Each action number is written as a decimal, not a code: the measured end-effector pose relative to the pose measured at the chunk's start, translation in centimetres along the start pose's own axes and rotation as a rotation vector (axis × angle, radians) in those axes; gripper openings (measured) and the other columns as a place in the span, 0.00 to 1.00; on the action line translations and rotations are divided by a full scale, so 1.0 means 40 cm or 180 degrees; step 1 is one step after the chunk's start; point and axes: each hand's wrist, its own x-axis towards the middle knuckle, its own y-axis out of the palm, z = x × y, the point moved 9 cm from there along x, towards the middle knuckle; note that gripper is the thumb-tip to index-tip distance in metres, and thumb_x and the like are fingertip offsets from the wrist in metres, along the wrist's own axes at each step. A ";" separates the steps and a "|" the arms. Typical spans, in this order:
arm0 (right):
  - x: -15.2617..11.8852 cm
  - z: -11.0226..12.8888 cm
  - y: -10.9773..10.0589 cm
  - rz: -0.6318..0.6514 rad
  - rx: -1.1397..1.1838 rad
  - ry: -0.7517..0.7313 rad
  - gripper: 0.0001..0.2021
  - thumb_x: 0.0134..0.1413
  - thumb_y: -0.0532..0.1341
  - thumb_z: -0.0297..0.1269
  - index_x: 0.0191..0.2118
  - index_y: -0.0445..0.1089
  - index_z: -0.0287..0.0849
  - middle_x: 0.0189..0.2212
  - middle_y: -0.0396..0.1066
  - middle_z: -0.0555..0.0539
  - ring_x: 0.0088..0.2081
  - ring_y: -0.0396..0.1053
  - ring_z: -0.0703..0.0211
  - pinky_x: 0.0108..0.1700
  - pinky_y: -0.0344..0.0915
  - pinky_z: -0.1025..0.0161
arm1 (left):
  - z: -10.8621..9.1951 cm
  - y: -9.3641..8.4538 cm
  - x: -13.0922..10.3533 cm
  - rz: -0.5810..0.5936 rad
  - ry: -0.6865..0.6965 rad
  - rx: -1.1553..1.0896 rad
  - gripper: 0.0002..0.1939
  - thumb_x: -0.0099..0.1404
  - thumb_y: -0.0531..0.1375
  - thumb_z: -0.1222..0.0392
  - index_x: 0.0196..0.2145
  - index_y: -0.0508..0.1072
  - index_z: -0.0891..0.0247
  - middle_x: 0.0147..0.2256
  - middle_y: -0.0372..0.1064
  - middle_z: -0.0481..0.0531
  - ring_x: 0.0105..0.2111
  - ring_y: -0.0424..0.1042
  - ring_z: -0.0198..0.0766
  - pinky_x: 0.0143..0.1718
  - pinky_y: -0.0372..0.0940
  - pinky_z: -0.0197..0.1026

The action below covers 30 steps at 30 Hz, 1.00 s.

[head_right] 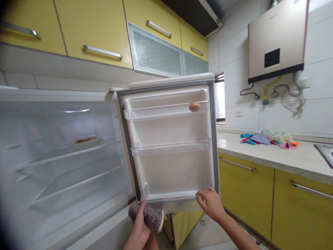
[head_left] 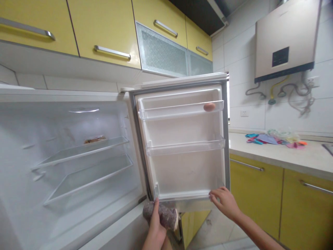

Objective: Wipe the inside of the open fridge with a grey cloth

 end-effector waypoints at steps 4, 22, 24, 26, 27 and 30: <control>-0.001 0.000 0.001 -0.0020 -0.0035 0.0040 0.18 0.66 0.48 0.40 0.34 0.74 0.46 0.32 0.78 0.49 0.36 0.73 0.57 0.50 0.59 0.54 | 0.018 0.038 -0.057 0.0139 -0.0660 -0.0559 0.19 0.60 0.65 0.46 0.42 0.72 0.62 0.33 0.77 0.54 0.36 0.78 0.47 0.40 0.74 0.49; -0.014 0.018 -0.007 -0.0202 -0.0055 -0.0075 0.17 0.67 0.48 0.39 0.33 0.72 0.46 0.30 0.78 0.49 0.33 0.72 0.58 0.49 0.59 0.55 | 0.042 0.005 -0.082 0.0623 -0.0746 -0.0846 0.19 0.64 0.61 0.52 0.48 0.73 0.65 0.39 0.80 0.60 0.37 0.80 0.49 0.41 0.75 0.51; -0.017 0.019 -0.009 -0.0224 -0.0025 -0.0075 0.17 0.66 0.48 0.39 0.33 0.72 0.46 0.31 0.78 0.49 0.34 0.72 0.58 0.49 0.58 0.55 | 0.049 -0.007 -0.057 0.0362 -0.0685 -0.0602 0.19 0.63 0.64 0.55 0.50 0.73 0.66 0.38 0.80 0.59 0.35 0.80 0.46 0.40 0.76 0.47; -0.018 0.021 -0.011 -0.0245 -0.0004 -0.0056 0.16 0.66 0.49 0.38 0.33 0.72 0.46 0.30 0.78 0.49 0.34 0.72 0.58 0.49 0.58 0.55 | 0.055 -0.018 -0.032 0.0246 -0.0619 -0.0591 0.20 0.62 0.64 0.58 0.51 0.72 0.66 0.37 0.80 0.58 0.35 0.80 0.44 0.39 0.76 0.45; -0.019 0.022 -0.013 -0.0254 -0.0004 -0.0044 0.16 0.66 0.49 0.39 0.33 0.72 0.46 0.30 0.77 0.49 0.34 0.72 0.58 0.49 0.58 0.56 | 0.059 -0.016 -0.022 0.0316 -0.0613 -0.0646 0.21 0.63 0.64 0.58 0.53 0.71 0.66 0.37 0.80 0.58 0.35 0.80 0.44 0.39 0.76 0.44; -0.025 0.028 -0.017 -0.0278 -0.0018 -0.0021 0.16 0.66 0.49 0.39 0.32 0.72 0.46 0.27 0.76 0.50 0.33 0.72 0.59 0.48 0.58 0.56 | 0.077 -0.008 -0.009 0.0460 -0.0666 -0.0829 0.25 0.63 0.64 0.56 0.56 0.69 0.68 0.38 0.80 0.59 0.36 0.80 0.44 0.41 0.76 0.42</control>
